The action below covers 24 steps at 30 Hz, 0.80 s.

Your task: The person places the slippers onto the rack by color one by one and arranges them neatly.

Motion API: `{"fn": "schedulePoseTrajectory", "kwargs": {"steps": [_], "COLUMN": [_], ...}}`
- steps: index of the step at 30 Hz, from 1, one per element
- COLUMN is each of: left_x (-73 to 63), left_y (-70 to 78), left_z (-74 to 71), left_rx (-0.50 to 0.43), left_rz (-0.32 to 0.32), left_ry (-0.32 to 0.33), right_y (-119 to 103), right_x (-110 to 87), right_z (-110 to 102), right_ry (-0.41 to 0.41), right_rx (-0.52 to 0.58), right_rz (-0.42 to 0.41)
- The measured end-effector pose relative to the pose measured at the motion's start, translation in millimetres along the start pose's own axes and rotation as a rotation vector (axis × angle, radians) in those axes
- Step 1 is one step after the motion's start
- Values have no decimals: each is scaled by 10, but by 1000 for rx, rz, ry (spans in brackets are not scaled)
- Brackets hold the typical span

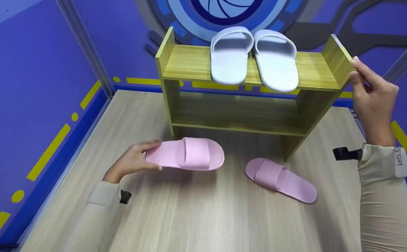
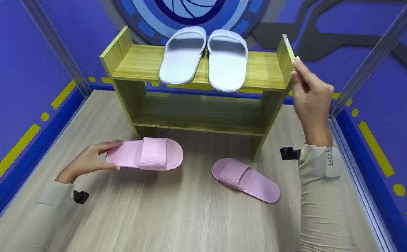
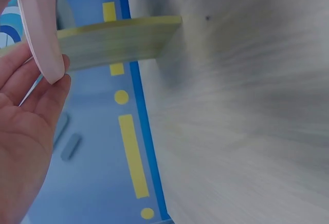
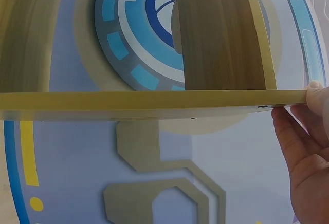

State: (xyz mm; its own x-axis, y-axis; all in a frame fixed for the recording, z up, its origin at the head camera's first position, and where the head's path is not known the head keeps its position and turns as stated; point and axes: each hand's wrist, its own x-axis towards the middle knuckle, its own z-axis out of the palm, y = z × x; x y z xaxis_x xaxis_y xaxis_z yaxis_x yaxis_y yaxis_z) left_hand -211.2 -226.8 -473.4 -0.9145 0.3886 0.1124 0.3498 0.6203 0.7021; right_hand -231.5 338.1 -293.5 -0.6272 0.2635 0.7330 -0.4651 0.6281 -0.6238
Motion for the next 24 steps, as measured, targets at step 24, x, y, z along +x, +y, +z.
{"fn": "schedulePoseTrajectory", "kwargs": {"steps": [24], "left_x": [136], "left_y": [456], "left_z": [46], "left_rx": [-6], "left_rz": [29], "left_ry": [103], "right_y": [-5], "right_x": [-7], "right_z": [0], "right_ry": [7], "right_rx": [37], "right_rz": [9]}}
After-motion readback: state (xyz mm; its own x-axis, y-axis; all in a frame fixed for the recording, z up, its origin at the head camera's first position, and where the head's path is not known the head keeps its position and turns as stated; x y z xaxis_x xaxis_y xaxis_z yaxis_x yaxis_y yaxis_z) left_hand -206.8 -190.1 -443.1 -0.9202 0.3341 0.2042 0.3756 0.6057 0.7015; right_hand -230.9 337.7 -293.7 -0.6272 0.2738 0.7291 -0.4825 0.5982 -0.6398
